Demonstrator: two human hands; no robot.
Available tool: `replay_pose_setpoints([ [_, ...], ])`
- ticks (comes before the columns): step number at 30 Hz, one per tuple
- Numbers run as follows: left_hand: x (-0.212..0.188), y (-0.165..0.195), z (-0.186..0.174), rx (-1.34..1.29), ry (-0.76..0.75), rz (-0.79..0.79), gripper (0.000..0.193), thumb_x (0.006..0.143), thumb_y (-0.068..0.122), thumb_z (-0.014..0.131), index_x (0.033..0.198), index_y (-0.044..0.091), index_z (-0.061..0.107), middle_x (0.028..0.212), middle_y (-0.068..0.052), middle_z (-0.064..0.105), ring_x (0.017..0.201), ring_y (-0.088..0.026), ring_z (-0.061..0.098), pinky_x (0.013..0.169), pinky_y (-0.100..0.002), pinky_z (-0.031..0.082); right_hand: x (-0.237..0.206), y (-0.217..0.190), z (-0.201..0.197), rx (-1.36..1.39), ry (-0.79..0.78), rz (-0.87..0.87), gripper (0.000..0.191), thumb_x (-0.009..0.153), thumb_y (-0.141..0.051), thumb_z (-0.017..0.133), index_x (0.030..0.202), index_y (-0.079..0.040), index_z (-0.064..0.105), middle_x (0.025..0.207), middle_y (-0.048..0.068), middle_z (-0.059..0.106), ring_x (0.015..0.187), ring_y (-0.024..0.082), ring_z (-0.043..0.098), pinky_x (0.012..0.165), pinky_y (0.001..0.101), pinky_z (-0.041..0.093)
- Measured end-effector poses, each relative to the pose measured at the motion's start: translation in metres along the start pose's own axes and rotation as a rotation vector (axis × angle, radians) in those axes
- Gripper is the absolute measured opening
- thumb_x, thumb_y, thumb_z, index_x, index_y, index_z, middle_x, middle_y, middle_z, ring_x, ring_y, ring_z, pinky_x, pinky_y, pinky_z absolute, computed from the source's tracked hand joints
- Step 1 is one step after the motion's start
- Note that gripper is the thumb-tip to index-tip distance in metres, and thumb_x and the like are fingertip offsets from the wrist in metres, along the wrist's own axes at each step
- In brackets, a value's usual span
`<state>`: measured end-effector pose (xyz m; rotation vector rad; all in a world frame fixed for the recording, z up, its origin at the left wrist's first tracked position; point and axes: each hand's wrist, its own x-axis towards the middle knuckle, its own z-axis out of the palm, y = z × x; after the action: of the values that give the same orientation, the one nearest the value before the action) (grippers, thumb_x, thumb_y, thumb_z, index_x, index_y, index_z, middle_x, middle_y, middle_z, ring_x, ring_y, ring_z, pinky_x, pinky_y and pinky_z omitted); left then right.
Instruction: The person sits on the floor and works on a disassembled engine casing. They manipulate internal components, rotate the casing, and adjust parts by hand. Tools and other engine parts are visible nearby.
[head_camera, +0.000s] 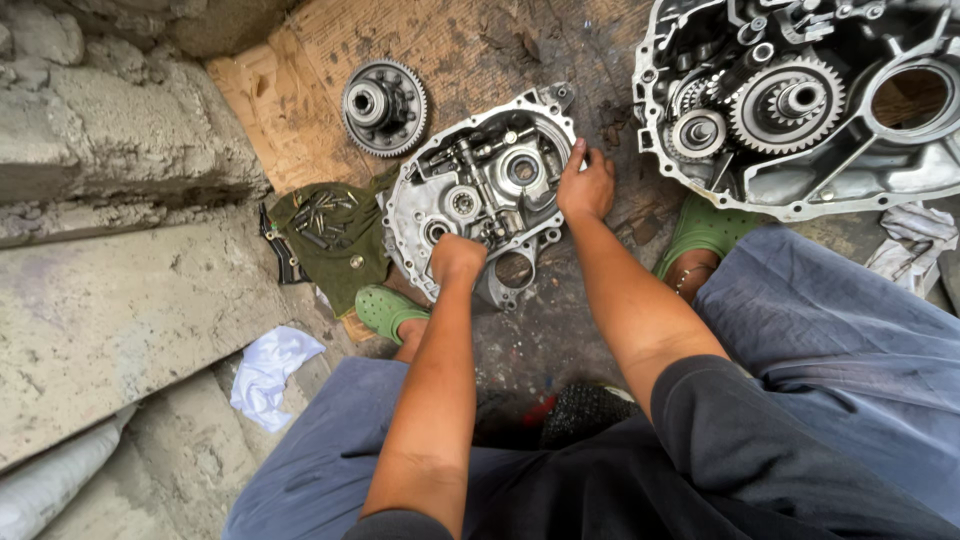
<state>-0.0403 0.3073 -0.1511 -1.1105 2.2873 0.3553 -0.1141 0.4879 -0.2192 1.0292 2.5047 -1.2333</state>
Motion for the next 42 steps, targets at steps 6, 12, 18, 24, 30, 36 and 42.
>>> replay_pose_setpoints([
  [6, -0.003, -0.005, 0.007, 0.025, 0.074, 0.049, 0.033, 0.081, 0.029, 0.073, 0.101, 0.003, 0.079, 0.11, -0.023, 0.073, 0.106, -0.039, 0.071, 0.089, -0.045, 0.057, 0.002, -0.001, 0.004, 0.011, 0.028, -0.067, 0.056, 0.103, -0.056, 0.044, 0.126, -0.011, 0.067, 0.124, 0.018, 0.066, 0.116, 0.04, 0.062, 0.098, 0.0485, 0.048],
  [12, 0.013, -0.063, 0.009, -0.431, -0.035, 0.367, 0.036, 0.088, 0.039, 0.067, 0.088, 0.007, 0.081, 0.076, -0.02, 0.072, 0.072, -0.032, 0.07, 0.071, -0.044, 0.052, -0.028, -0.009, -0.026, -0.132, 0.318, -0.554, 0.064, 0.084, -0.035, 0.071, 0.137, -0.003, 0.055, 0.128, 0.024, 0.057, 0.119, 0.045, 0.053, 0.095, 0.0576, 0.04],
  [18, 0.031, -0.078, -0.006, -0.675, -0.07, 0.516, 0.044, 0.096, 0.037, 0.059, 0.08, -0.001, 0.074, 0.064, -0.016, 0.067, 0.063, -0.028, 0.065, 0.065, -0.044, 0.05, -0.107, -0.045, -0.042, -0.245, -0.662, -1.263, 0.031, 0.097, -0.034, 0.065, 0.112, -0.008, 0.067, 0.108, 0.016, 0.07, 0.101, 0.038, 0.065, 0.084, 0.0512, 0.051],
  [24, 0.019, -0.079, -0.021, -0.636, 0.263, 0.442, 0.049, 0.096, 0.045, 0.063, 0.118, 0.002, 0.069, 0.11, -0.021, 0.069, 0.104, -0.038, 0.064, 0.09, -0.045, 0.048, -0.099, -0.053, -0.062, -0.526, -0.583, -1.311, 0.021, 0.1, -0.032, 0.06, 0.104, -0.012, 0.068, 0.09, 0.015, 0.071, 0.083, 0.04, 0.068, 0.071, 0.0525, 0.052],
  [30, 0.031, -0.142, 0.021, -0.564, 0.659, 0.132, 0.07, 0.094, 0.041, 0.065, 0.146, -0.001, 0.044, 0.153, -0.024, 0.043, 0.139, -0.042, 0.041, 0.111, -0.053, 0.033, -0.081, -0.033, -0.046, -0.725, -0.485, -1.433, 0.021, 0.094, -0.021, 0.058, 0.113, -0.016, 0.064, 0.083, 0.014, 0.071, 0.078, 0.038, 0.069, 0.063, 0.052, 0.051],
  [36, 0.055, -0.148, 0.07, -0.782, 0.563, -0.083, 0.073, 0.1, 0.048, 0.056, 0.15, -0.004, 0.041, 0.151, -0.027, 0.045, 0.137, -0.044, 0.044, 0.11, -0.054, 0.036, -0.082, -0.04, -0.021, -0.829, -0.509, -1.506, 0.023, 0.092, -0.016, 0.057, 0.114, -0.018, 0.063, 0.08, 0.013, 0.07, 0.075, 0.038, 0.069, 0.062, 0.0515, 0.051],
  [42, 0.052, -0.139, 0.087, -0.802, 0.638, -0.143, 0.067, 0.102, 0.052, 0.052, 0.142, -0.002, 0.052, 0.145, -0.024, 0.052, 0.132, -0.043, 0.05, 0.108, -0.055, 0.039, -0.081, -0.053, -0.019, -0.996, -0.573, -1.463, 0.017, 0.095, -0.022, 0.058, 0.11, -0.019, 0.063, 0.077, 0.013, 0.07, 0.072, 0.038, 0.068, 0.06, 0.0522, 0.05],
])
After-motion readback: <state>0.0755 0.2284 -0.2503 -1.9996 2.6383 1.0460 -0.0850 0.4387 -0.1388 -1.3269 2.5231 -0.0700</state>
